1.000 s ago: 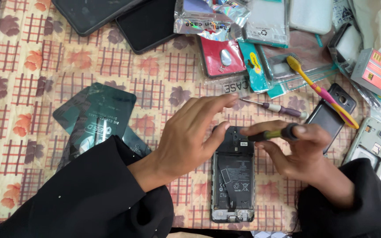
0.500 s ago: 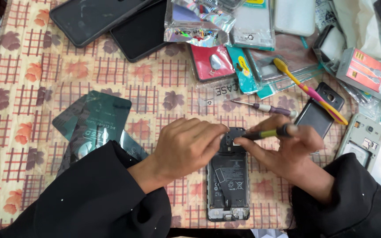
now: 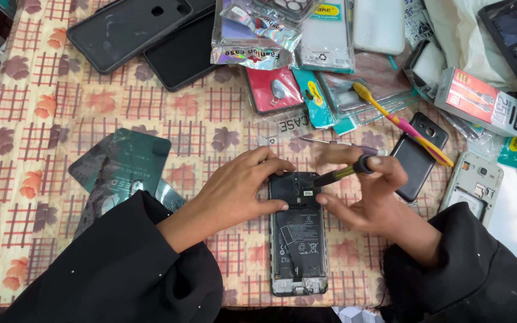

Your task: The person disassembles a smartphone by removing screws and detaching internal components. They use a screwdriver to remove screws, a brush to clean the interior, and tweezers to handle small parts. The person repeatedly removes and reattaches the motherboard and other components.

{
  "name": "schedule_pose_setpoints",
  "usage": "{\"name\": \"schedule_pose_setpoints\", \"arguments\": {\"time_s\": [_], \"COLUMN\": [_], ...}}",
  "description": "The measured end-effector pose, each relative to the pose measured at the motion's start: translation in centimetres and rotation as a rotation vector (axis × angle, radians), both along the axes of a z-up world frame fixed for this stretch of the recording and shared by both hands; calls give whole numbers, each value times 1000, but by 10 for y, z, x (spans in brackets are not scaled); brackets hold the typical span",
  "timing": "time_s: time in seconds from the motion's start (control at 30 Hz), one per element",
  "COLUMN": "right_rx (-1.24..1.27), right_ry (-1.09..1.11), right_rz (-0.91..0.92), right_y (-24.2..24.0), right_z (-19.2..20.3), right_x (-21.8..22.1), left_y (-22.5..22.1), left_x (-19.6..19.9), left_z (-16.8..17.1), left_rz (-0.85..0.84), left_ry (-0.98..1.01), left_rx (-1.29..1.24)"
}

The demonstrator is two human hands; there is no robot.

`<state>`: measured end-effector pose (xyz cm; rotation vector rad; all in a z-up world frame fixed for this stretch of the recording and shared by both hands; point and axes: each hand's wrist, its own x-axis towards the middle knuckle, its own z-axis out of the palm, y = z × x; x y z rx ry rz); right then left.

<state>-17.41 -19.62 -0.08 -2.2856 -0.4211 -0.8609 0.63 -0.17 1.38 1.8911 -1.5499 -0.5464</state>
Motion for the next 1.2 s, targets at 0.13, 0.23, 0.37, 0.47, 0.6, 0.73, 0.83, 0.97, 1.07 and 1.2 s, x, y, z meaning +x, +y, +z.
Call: {"name": "schedule_pose_setpoints", "arguments": {"time_s": [0.13, 0.23, 0.37, 0.47, 0.6, 0.73, 0.83, 0.97, 1.07, 1.2], "right_rx": [79, 53, 148, 93, 65, 36, 35, 87, -38, -232], "right_ry": [190, -39, 152, 122, 41, 76, 84, 29, 40, 60], "right_rz": [41, -22, 95, 157, -45, -137, 52, 109, 104, 159], "right_y": [4, 3, -4, -5, -6, -12, -4, 11, 15, 23], "right_z": [-3, -2, 7, 4, -13, -13, -7, 2, 9, 16], "right_x": [-3, 2, 1, 0, 0, -4, -4, 4, 4, -4], "left_y": [0, 3, 3, 3, 4, 6, 6, 5, 0, -4], "left_x": [-5, -6, -5, -4, -5, -6, -7, -7, -9, -18], "left_z": [-1, -2, -4, -6, -9, -8, -8, -5, -5, -8], "left_rz": [10, 12, -12, -48, -85, -135, -154, -146, -36, -73], "left_ry": [-20, -20, -110, -161, -230, -385, -460, -406, -246, -142], "left_rx": [12, -63, -142, -121, -217, -226, -205, -162, -440, -484]}}
